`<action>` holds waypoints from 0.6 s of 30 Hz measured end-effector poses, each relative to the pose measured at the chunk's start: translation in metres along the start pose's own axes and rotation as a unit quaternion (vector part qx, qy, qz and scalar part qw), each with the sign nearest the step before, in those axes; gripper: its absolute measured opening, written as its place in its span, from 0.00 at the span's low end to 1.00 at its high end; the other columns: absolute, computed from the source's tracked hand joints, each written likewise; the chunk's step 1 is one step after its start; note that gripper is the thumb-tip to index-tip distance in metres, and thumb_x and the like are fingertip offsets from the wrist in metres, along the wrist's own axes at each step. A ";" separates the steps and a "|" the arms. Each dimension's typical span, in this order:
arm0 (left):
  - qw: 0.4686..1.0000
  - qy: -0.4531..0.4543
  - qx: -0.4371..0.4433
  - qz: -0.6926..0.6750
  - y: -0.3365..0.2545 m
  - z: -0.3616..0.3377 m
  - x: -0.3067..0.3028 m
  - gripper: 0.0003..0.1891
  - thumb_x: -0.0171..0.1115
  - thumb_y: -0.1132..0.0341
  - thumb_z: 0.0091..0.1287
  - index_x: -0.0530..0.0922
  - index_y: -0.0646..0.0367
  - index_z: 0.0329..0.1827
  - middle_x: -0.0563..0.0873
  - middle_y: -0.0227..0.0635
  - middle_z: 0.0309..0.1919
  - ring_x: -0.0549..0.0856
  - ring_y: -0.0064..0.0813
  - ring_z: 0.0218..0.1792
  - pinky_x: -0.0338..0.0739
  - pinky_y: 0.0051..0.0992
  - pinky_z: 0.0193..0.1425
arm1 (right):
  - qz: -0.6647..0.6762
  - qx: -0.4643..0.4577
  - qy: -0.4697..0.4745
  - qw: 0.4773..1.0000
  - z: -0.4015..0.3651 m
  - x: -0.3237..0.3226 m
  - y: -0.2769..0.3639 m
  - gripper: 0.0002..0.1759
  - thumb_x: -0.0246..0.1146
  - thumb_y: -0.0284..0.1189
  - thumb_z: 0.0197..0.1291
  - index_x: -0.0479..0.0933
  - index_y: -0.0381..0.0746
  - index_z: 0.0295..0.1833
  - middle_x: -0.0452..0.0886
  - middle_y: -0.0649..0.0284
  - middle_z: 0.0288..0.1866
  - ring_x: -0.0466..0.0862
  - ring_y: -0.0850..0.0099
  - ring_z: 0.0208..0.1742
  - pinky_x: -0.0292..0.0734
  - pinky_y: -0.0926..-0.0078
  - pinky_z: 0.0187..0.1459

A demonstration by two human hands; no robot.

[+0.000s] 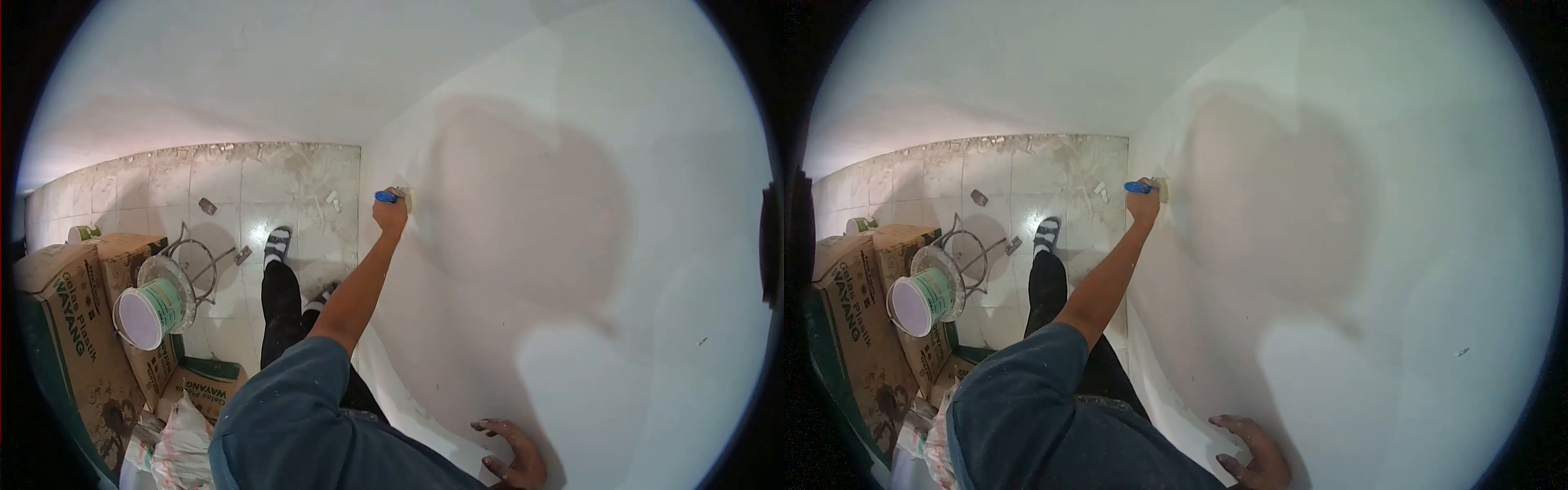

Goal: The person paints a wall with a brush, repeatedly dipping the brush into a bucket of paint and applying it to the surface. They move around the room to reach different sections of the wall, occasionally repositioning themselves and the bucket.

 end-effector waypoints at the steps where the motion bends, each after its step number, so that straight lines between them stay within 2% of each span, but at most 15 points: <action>1: 0.999 0.022 -0.037 -0.030 -0.009 0.003 0.011 0.02 0.64 0.72 0.53 0.81 0.58 0.28 0.82 0.31 0.18 0.80 0.22 0.21 0.74 0.25 0.30 | -0.001 0.004 -0.004 1.000 -0.001 -0.001 -0.001 0.31 0.64 0.42 0.54 0.71 0.38 0.62 0.74 0.53 0.61 0.72 0.58 0.63 0.62 0.59 0.62; 2: 0.996 0.071 -0.054 -0.025 -0.064 -0.013 0.018 0.01 0.65 0.73 0.53 0.81 0.57 0.27 0.82 0.31 0.20 0.80 0.21 0.22 0.73 0.24 0.29 | 0.000 0.014 -0.008 1.000 -0.002 -0.002 -0.002 0.31 0.64 0.41 0.54 0.70 0.38 0.62 0.74 0.53 0.61 0.72 0.57 0.63 0.62 0.58 0.62; 3: 0.984 0.049 0.148 -0.085 -0.116 -0.029 0.021 0.03 0.65 0.71 0.55 0.80 0.54 0.25 0.83 0.31 0.21 0.81 0.22 0.21 0.72 0.25 0.24 | 0.002 0.015 -0.011 1.000 -0.003 -0.002 0.000 0.31 0.64 0.41 0.54 0.70 0.38 0.62 0.74 0.53 0.61 0.72 0.57 0.63 0.62 0.58 0.62; 4: 0.962 0.121 0.058 -0.238 -0.145 -0.041 0.027 0.02 0.63 0.74 0.56 0.79 0.56 0.27 0.81 0.28 0.21 0.80 0.19 0.21 0.71 0.19 0.26 | -0.004 0.013 0.002 1.000 -0.001 -0.002 0.005 0.32 0.65 0.41 0.54 0.70 0.37 0.62 0.74 0.52 0.61 0.71 0.57 0.63 0.61 0.59 0.63; 5: 0.949 0.205 0.017 -0.237 -0.195 -0.055 0.018 0.04 0.61 0.78 0.57 0.77 0.60 0.28 0.81 0.29 0.28 0.80 0.21 0.30 0.74 0.20 0.33 | -0.008 0.010 0.016 1.000 -0.001 0.000 0.007 0.32 0.65 0.41 0.54 0.70 0.37 0.62 0.74 0.52 0.61 0.71 0.56 0.63 0.61 0.59 0.63; 6: 0.950 0.207 0.018 -0.234 -0.227 -0.064 0.000 0.04 0.61 0.78 0.57 0.77 0.60 0.28 0.81 0.29 0.28 0.80 0.21 0.30 0.74 0.20 0.33 | -0.004 0.010 0.016 1.000 -0.001 -0.001 0.006 0.32 0.65 0.41 0.54 0.70 0.37 0.62 0.74 0.52 0.61 0.71 0.56 0.63 0.61 0.59 0.63; 8: 0.831 0.309 -0.106 -0.450 -0.259 -0.086 0.003 0.04 0.62 0.77 0.57 0.76 0.58 0.27 0.80 0.29 0.29 0.81 0.19 0.31 0.78 0.21 0.35 | -0.017 -0.013 0.027 0.999 -0.001 -0.002 0.008 0.32 0.64 0.40 0.54 0.70 0.36 0.62 0.74 0.52 0.60 0.69 0.56 0.64 0.60 0.59 0.64; 9: 0.828 0.312 -0.106 -0.453 -0.247 -0.082 0.008 0.04 0.62 0.77 0.57 0.76 0.58 0.27 0.80 0.29 0.29 0.81 0.19 0.31 0.78 0.21 0.35 | -0.019 -0.012 0.023 0.999 -0.001 -0.002 0.007 0.32 0.64 0.40 0.54 0.70 0.36 0.62 0.74 0.52 0.60 0.69 0.56 0.64 0.60 0.59 0.64; 11: 0.845 0.263 -0.214 -0.414 -0.164 -0.068 0.025 0.04 0.63 0.76 0.57 0.77 0.57 0.28 0.80 0.31 0.33 0.82 0.22 0.34 0.81 0.25 0.36 | -0.005 -0.005 0.017 1.000 -0.003 -0.001 0.004 0.31 0.64 0.39 0.54 0.69 0.37 0.63 0.73 0.52 0.61 0.69 0.56 0.65 0.60 0.59 0.64; 13: 0.864 0.200 -0.239 -0.394 -0.096 -0.047 0.028 0.03 0.64 0.73 0.56 0.78 0.57 0.28 0.81 0.30 0.28 0.82 0.23 0.30 0.80 0.25 0.34 | -0.005 -0.011 0.028 1.000 -0.002 -0.002 -0.002 0.32 0.64 0.39 0.54 0.68 0.37 0.63 0.73 0.52 0.61 0.69 0.56 0.64 0.60 0.59 0.63; 15: 0.951 0.170 -0.099 -0.239 -0.034 -0.010 0.028 0.02 0.63 0.73 0.55 0.79 0.56 0.28 0.81 0.29 0.23 0.83 0.25 0.25 0.78 0.25 0.31 | 0.001 -0.009 0.048 0.999 0.001 0.000 -0.004 0.33 0.64 0.40 0.54 0.68 0.38 0.63 0.73 0.53 0.62 0.69 0.56 0.64 0.61 0.59 0.63; 16: 0.952 0.169 -0.108 -0.232 0.007 -0.008 0.033 0.02 0.63 0.73 0.55 0.79 0.56 0.28 0.81 0.29 0.23 0.83 0.25 0.25 0.78 0.25 0.31 | -0.010 -0.001 0.040 0.999 0.001 -0.001 -0.002 0.34 0.64 0.41 0.53 0.67 0.38 0.64 0.73 0.53 0.62 0.70 0.57 0.63 0.61 0.59 0.62; 17: 0.995 0.078 -0.023 -0.054 0.029 0.005 0.021 0.02 0.62 0.75 0.55 0.79 0.57 0.28 0.81 0.29 0.21 0.82 0.25 0.23 0.77 0.25 0.30 | -0.024 -0.001 0.030 0.999 0.002 -0.002 0.000 0.35 0.65 0.43 0.53 0.67 0.38 0.64 0.72 0.53 0.62 0.71 0.57 0.63 0.62 0.59 0.61; 18: 0.990 -0.019 0.069 0.122 0.023 0.014 0.009 0.04 0.61 0.77 0.54 0.80 0.57 0.28 0.81 0.29 0.19 0.81 0.25 0.21 0.76 0.25 0.30 | -0.025 -0.005 0.030 0.999 0.000 0.001 0.000 0.35 0.65 0.43 0.53 0.67 0.38 0.64 0.72 0.53 0.62 0.71 0.57 0.63 0.62 0.59 0.61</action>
Point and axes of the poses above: each hand's wrist, its own z-axis towards the middle knuckle, its own x-axis out of the palm, y = z × x, the point moved 9 cm from there along z, towards the middle knuckle
